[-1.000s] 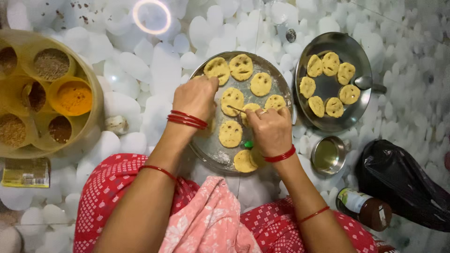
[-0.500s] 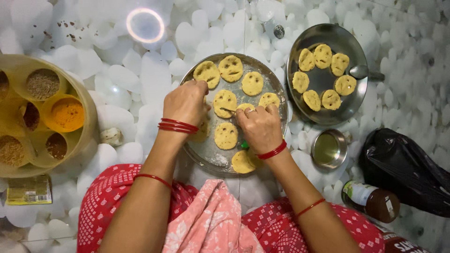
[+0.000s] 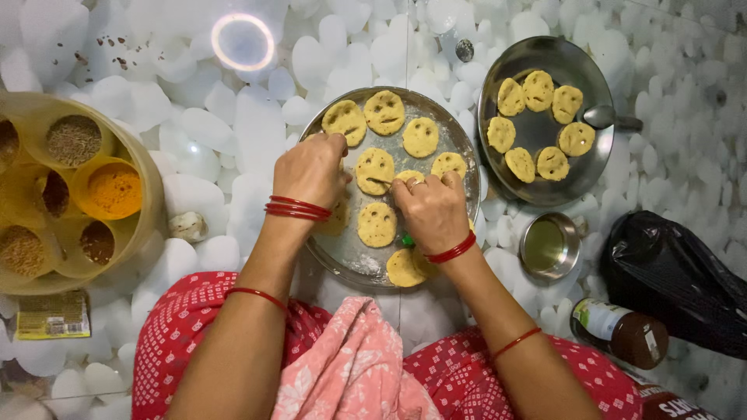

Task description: The person decorates small round dough pieces with smiley faces using a green marker and a spoon. They work on two metal trays, drawing eyes and mouths on each piece and occasionally transferring them between trays.

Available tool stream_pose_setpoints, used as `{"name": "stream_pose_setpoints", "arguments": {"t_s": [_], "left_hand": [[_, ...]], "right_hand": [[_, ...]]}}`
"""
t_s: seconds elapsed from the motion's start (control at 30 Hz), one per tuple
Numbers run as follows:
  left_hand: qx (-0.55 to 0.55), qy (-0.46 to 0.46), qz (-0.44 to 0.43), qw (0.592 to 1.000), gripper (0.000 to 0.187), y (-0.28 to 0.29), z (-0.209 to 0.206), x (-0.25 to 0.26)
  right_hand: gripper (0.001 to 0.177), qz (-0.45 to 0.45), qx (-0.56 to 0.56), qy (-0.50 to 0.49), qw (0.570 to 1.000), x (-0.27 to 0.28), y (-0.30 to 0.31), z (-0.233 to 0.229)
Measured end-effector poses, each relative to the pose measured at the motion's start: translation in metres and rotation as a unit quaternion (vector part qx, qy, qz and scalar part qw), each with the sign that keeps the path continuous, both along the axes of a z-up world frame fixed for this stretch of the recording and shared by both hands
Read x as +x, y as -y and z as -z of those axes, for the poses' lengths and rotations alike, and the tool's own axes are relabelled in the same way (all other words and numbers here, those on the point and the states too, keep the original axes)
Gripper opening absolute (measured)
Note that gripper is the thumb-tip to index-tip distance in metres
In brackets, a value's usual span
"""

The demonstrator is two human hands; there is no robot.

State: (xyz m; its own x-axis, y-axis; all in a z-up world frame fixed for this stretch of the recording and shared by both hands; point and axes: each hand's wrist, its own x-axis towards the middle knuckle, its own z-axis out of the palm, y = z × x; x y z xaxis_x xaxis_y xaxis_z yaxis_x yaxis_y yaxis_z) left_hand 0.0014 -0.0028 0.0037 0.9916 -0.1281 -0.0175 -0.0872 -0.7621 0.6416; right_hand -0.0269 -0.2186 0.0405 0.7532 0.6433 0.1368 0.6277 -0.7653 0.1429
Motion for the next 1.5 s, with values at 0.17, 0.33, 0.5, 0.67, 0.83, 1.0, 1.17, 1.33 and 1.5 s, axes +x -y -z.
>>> {"name": "stream_pose_setpoints", "arguments": {"t_s": [0.17,0.33,0.5,0.67,0.83,1.0,1.17,1.33,1.5], "left_hand": [[-0.003,-0.001,0.0,1.0,0.028,0.0,-0.003,0.001],[-0.005,0.006,0.003,1.0,0.028,0.0,0.004,0.0],[-0.007,0.011,-0.015,1.0,0.027,0.0,0.003,0.002],[-0.09,0.015,-0.054,0.994,0.028,0.0,-0.001,0.0],[-0.136,0.023,-0.092,0.986,0.028,-0.006,0.005,-0.015],[-0.102,-0.002,-0.112,0.988,0.028,-0.014,0.002,-0.041],[-0.093,0.027,-0.078,0.992,0.029,-0.003,0.0,-0.057],[-0.047,0.047,-0.022,0.998,0.029,0.025,-0.003,-0.06],[-0.07,0.038,-0.005,0.997,0.03,0.047,-0.007,-0.074]], "right_hand": [[0.015,-0.016,-0.008,0.004,1.0,0.001,-0.002,0.0],[0.014,-0.004,0.035,-0.017,0.999,0.001,-0.005,-0.006],[0.025,0.068,0.075,-0.011,0.995,-0.006,0.015,-0.05],[0.024,0.19,0.119,-0.023,0.974,-0.041,0.061,-0.089],[0.024,0.244,0.177,-0.039,0.953,-0.052,0.086,-0.077],[0.024,0.259,0.225,-0.069,0.937,-0.048,0.091,-0.076],[0.023,0.272,0.26,-0.069,0.924,-0.052,0.096,-0.094],[0.024,0.26,0.301,-0.063,0.915,-0.055,0.113,-0.09],[0.019,0.203,0.169,-0.023,0.964,-0.053,0.114,-0.055]]}}
